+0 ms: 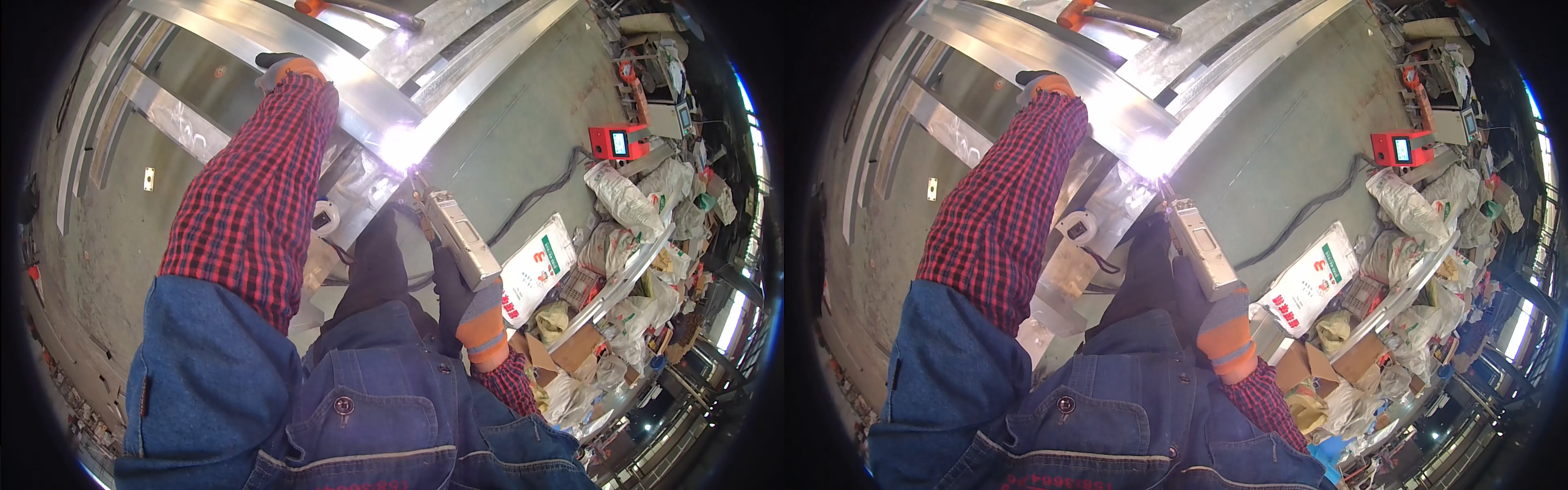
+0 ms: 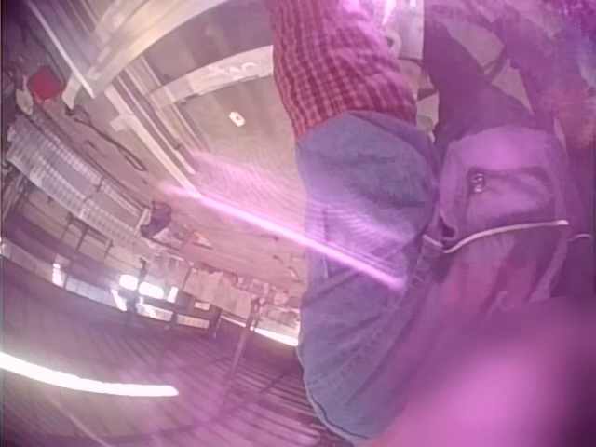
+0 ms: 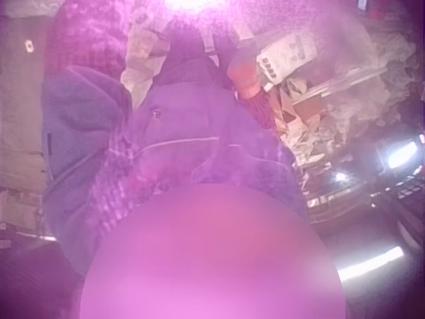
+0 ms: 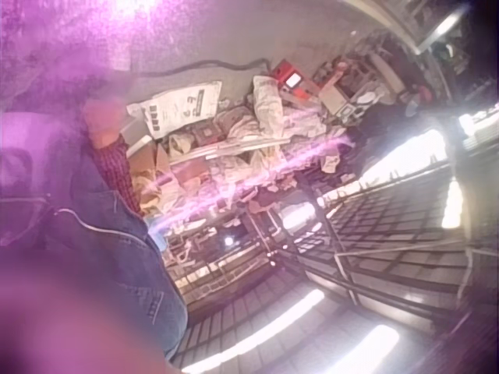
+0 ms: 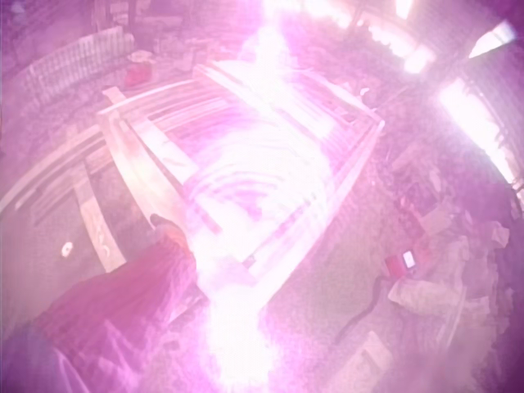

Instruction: The person aligns aluminum frame pieces on a workbench, uses a rubber mallet to tap joints into alignment, and tack welds the intersections with a handheld welding torch. The person flips the frame to access different sides and continues welding along the seams.

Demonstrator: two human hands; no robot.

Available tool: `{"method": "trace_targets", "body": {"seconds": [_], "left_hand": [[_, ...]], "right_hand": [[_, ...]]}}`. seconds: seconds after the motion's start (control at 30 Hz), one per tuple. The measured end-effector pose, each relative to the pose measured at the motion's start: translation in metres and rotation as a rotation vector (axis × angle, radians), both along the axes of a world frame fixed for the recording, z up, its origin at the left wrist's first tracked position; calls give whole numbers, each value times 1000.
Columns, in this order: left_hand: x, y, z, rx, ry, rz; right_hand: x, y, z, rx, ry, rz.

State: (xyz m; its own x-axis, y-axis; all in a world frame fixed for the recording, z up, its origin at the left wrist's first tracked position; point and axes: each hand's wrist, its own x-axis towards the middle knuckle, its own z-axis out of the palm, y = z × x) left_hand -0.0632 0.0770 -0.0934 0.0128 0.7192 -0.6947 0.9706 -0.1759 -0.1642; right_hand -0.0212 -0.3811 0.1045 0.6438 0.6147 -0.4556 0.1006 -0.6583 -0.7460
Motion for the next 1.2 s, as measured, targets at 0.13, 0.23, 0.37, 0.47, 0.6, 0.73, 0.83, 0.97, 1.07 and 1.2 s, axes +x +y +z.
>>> {"method": "trace_targets", "body": {"seconds": [0.13,0.23,0.37,0.47,0.6,0.73,0.83,0.97,1.07,1.2], "left_hand": [[0,1,0,6,-4,-4],[0,1,0,11,-1,-17],[0,-1,-1,15,3,-29],[0,-3,-1,19,1,-36],[1,-5,-2,22,9,-46],[2,-6,-3,26,10,-49],[2,-6,-2,27,17,-62],[1,-6,0,40,14,-72],[0,-5,0,41,17,-80],[3,-5,0,43,16,-81]], "right_hand": [[-1,-3,1,24,-8,13],[-2,-5,1,33,-10,13],[-3,-9,2,-2,-6,24],[-4,-12,-1,2,21,-5],[-6,-17,-3,47,-5,18],[-8,-19,-1,25,8,8],[-11,-19,1,-12,21,-28],[-13,-20,3,-59,12,-17],[-15,-23,0,-14,2,-20],[-14,-33,-4,9,15,-24]]}}
